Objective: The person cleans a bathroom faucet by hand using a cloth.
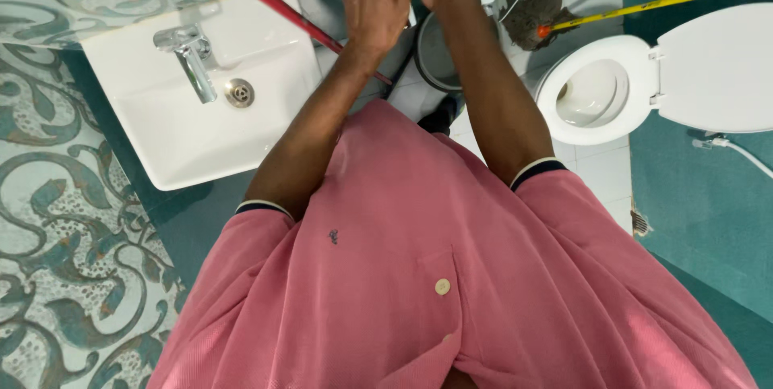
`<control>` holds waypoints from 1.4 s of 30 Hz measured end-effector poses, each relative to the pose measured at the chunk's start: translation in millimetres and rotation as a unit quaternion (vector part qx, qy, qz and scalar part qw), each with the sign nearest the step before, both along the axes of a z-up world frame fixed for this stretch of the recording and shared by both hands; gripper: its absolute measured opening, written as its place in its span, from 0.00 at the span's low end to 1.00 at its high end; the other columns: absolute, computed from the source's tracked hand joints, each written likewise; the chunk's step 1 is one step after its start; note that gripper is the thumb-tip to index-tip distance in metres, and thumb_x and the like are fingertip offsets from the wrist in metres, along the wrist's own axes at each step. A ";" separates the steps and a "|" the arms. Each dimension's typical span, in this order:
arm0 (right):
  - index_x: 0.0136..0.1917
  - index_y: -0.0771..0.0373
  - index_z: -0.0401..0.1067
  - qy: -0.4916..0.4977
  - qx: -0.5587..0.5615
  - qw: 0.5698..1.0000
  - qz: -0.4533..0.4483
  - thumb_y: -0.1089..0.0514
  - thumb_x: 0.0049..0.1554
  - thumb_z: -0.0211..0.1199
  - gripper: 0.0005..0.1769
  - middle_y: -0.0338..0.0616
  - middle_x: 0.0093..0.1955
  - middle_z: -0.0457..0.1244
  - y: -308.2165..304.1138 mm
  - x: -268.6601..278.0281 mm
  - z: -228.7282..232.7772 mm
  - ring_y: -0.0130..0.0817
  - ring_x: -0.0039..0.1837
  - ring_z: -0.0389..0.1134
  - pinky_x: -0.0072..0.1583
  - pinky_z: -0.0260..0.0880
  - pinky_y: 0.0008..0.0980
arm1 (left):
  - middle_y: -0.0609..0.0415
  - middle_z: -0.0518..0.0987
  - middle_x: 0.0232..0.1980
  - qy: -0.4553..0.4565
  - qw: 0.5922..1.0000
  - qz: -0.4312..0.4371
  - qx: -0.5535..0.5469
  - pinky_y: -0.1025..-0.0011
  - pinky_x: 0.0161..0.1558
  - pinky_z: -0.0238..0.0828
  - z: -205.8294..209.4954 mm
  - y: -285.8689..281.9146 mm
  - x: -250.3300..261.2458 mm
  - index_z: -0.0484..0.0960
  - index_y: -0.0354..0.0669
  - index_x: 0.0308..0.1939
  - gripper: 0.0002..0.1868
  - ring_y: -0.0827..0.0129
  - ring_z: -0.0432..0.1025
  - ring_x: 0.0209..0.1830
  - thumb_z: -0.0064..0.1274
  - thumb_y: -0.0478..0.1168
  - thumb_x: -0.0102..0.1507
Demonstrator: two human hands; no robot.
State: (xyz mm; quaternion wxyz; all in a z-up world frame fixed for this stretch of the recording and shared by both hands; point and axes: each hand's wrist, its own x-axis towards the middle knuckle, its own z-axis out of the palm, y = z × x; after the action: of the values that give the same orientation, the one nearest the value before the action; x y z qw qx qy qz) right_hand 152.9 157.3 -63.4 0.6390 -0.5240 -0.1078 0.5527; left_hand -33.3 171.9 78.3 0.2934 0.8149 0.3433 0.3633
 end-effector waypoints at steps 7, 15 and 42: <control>0.54 0.72 0.74 -0.373 0.034 0.927 -0.034 0.45 0.66 0.62 0.24 0.49 0.46 0.71 -3.3 -30.3 31.9 0.39 0.46 0.74 0.50 0.75 0.41 | 0.38 0.72 0.59 -0.398 0.800 -0.098 -0.439 0.56 0.65 0.61 -92.9 17.8 17.4 0.66 0.29 0.66 0.24 0.53 0.67 0.60 0.43 0.51 0.82; 0.76 0.69 0.64 0.007 0.088 0.994 -0.063 0.39 0.67 0.55 0.37 0.51 0.67 0.62 -63.3 -47.8 80.8 0.36 0.54 0.62 0.53 0.55 0.36 | 0.43 0.76 0.59 -0.138 0.988 0.062 -0.016 0.62 0.56 0.76 -22.8 -47.1 -1.2 0.69 0.40 0.65 0.20 0.51 0.77 0.57 0.54 0.44 0.74; 0.72 0.79 0.50 -0.649 -0.186 0.723 0.147 0.37 0.60 0.59 0.47 0.72 0.53 0.67 -34.7 -34.4 -18.3 0.64 0.52 0.72 0.53 0.74 0.50 | 0.37 0.78 0.63 -0.019 0.924 -0.049 -0.378 0.59 0.59 0.73 -210.0 -28.5 11.3 0.55 0.42 0.79 0.37 0.47 0.78 0.57 0.42 0.55 0.71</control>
State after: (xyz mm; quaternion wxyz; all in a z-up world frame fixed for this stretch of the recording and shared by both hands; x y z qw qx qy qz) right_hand 118.5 122.5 -81.7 0.2135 -0.8406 -0.4666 0.1738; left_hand -22.0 143.4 -131.7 0.6039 0.6523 0.4087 0.2070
